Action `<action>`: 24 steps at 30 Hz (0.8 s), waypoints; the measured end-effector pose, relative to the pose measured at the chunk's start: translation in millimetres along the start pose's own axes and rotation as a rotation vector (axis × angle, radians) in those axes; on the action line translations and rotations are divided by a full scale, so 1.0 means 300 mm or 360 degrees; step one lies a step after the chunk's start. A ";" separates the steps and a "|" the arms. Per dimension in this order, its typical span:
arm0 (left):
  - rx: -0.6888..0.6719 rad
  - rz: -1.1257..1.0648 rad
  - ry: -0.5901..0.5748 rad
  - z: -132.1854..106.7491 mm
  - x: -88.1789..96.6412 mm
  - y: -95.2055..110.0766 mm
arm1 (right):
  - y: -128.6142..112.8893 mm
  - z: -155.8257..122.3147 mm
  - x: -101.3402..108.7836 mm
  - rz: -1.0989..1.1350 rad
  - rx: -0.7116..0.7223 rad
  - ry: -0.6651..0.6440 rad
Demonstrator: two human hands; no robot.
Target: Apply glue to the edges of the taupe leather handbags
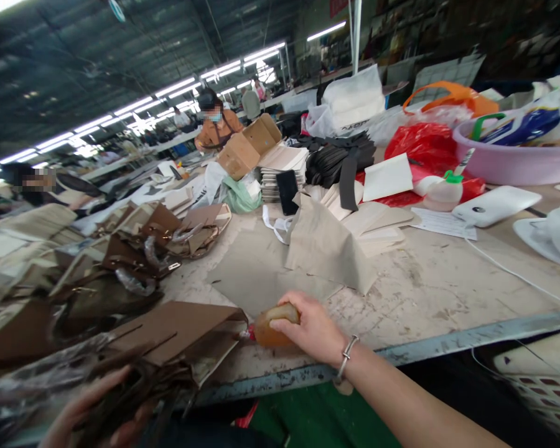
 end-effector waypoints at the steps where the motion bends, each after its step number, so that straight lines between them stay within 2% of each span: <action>1: 0.0071 0.0023 0.0025 -0.042 -0.021 0.008 | -0.006 -0.010 -0.021 -0.0016 0.0006 -0.0049; 4: 0.0100 0.0032 0.0200 -0.128 -0.067 0.042 | -0.025 -0.031 -0.058 -0.0057 0.0066 -0.0082; 6: 0.0086 0.0005 0.0234 -0.147 -0.099 0.053 | -0.030 -0.034 -0.067 -0.0062 0.0100 -0.0077; 10: 0.0019 -0.0033 0.0140 -0.128 -0.175 0.091 | -0.024 -0.030 -0.071 -0.0079 0.0118 -0.0104; 14: -0.0059 -0.0020 0.0028 -0.094 -0.256 0.158 | -0.027 -0.040 -0.070 -0.0143 0.0170 -0.0131; 16: -0.0074 -0.0004 -0.0016 -0.075 -0.279 0.182 | -0.037 -0.052 -0.067 -0.0186 0.0230 -0.0142; 20: -0.0087 0.0052 0.0010 -0.051 -0.258 0.195 | -0.062 -0.084 -0.044 -0.0295 0.0379 -0.0133; 24: -0.0017 0.0075 0.0064 -0.064 -0.206 0.161 | -0.076 -0.114 -0.020 -0.0316 0.0506 -0.0112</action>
Point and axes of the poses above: each hand's wrist, its own z-axis towards the middle knuckle, its own x-axis out of the back of the hand, y = z × x, the point moved 9 cm from there along z, towards the middle knuckle, and after that the axes turned 5 degrees about -x, right-handed, at the moved point
